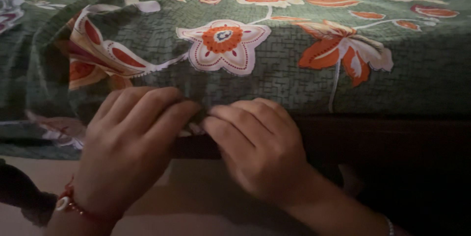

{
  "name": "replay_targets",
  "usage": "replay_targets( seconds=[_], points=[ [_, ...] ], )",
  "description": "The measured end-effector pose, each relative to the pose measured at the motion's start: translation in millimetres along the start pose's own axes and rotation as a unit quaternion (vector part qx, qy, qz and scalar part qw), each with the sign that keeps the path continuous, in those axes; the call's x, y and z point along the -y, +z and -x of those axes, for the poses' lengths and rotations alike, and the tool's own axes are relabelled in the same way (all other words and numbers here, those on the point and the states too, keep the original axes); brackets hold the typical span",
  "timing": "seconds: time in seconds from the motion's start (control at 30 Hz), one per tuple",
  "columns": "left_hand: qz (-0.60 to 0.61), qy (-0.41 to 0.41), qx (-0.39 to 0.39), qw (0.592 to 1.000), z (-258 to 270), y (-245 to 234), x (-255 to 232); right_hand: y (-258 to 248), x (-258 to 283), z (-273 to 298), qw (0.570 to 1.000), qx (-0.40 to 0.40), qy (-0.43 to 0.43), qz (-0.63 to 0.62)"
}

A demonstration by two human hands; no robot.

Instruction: The person makes a bed by smoothing out a floral patterned bedsheet and tucking its edges into the sides of the bed frame.

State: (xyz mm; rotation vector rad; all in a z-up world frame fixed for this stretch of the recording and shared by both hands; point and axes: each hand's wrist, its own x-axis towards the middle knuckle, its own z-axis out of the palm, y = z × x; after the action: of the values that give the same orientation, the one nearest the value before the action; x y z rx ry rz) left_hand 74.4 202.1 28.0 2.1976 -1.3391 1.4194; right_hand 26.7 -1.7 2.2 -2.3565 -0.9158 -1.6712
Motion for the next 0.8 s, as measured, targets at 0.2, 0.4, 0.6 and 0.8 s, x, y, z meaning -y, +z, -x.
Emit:
replay_targets(
  seconds=[0.2,0.4,0.6,0.8],
  points=[
    [0.023,-0.059,-0.017,0.998,3.3,0.3,-2.0,4.7,3.9,4.3,0.991,-0.051,-0.018,0.125],
    [0.09,-0.139,-0.044,0.985,10.2,1.0,1.6,-5.3,-15.0,8.6,0.992,-0.055,-0.043,0.108],
    [0.116,-0.178,-0.051,0.976,7.6,-2.8,-0.1,-10.5,-23.3,5.7,0.987,-0.055,-0.06,0.136],
    [0.07,-0.147,-0.049,0.985,5.6,-12.2,-0.8,-29.4,-43.7,12.9,0.979,-0.067,-0.079,0.176]
  ],
)
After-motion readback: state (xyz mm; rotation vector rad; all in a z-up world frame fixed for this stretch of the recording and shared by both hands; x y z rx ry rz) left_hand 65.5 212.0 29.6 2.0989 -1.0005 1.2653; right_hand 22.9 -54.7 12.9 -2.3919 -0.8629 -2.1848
